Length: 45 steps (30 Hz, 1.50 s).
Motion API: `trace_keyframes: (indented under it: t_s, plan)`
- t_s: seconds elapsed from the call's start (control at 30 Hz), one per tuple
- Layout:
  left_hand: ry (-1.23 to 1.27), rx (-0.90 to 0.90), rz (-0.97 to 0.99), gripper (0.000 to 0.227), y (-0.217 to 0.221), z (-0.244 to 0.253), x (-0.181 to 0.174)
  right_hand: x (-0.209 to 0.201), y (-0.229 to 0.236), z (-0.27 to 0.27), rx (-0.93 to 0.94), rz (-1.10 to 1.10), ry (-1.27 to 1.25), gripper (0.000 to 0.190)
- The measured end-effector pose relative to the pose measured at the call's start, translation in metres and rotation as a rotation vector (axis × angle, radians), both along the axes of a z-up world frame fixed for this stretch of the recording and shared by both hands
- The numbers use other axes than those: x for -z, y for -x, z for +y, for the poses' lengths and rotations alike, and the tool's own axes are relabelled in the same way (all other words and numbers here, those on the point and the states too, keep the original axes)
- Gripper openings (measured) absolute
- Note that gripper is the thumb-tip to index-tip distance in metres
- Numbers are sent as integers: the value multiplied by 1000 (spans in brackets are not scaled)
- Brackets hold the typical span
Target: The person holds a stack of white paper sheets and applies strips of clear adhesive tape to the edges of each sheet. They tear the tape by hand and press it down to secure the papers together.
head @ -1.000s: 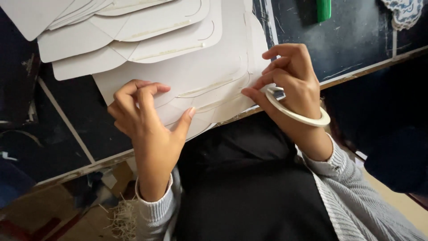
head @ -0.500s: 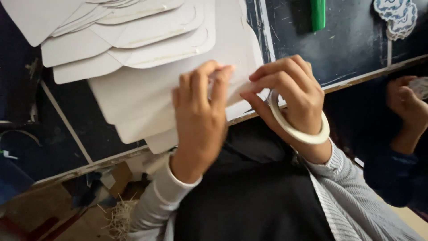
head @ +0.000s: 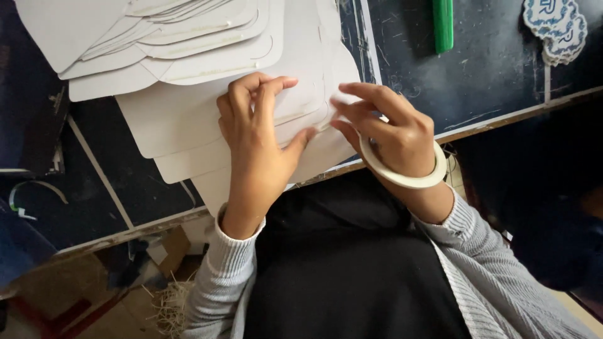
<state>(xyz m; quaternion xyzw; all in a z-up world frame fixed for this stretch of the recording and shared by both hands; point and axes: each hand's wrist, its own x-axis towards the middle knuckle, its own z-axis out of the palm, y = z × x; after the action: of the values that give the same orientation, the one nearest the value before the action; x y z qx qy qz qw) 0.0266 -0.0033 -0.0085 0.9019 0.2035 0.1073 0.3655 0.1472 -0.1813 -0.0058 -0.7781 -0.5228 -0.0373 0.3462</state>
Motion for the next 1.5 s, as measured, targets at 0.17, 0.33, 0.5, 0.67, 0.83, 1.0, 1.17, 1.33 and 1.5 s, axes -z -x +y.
trace_keyframes:
  t_s: [0.17,0.33,0.5,0.67,0.83,1.0,1.17,1.33,1.5]
  plan:
    - [-40,-54,36,77,-4,-4,4,10,3,-7,-41,-39,-69,8]
    - [-9,-80,106,70,-7,-5,6,14,20,-21,-34,-90,-82,3]
    - [76,-9,-44,66,5,8,3,-23,33,-20,-2,232,-117,8]
    - [100,-22,-146,62,44,6,-28,-6,42,-4,-101,442,-16,10]
    - [-3,-166,36,72,74,-12,-22,-5,49,6,-121,360,45,15]
    - [8,-181,43,70,77,-18,-19,1,53,7,-103,293,65,17]
    - [-66,-193,73,77,73,-22,-17,-2,48,2,-111,232,83,17]
    - [-93,-197,113,83,74,-20,-12,-18,21,-25,-12,361,41,15]
    - [-102,-196,99,82,72,-20,-11,-21,7,-36,71,396,88,19]
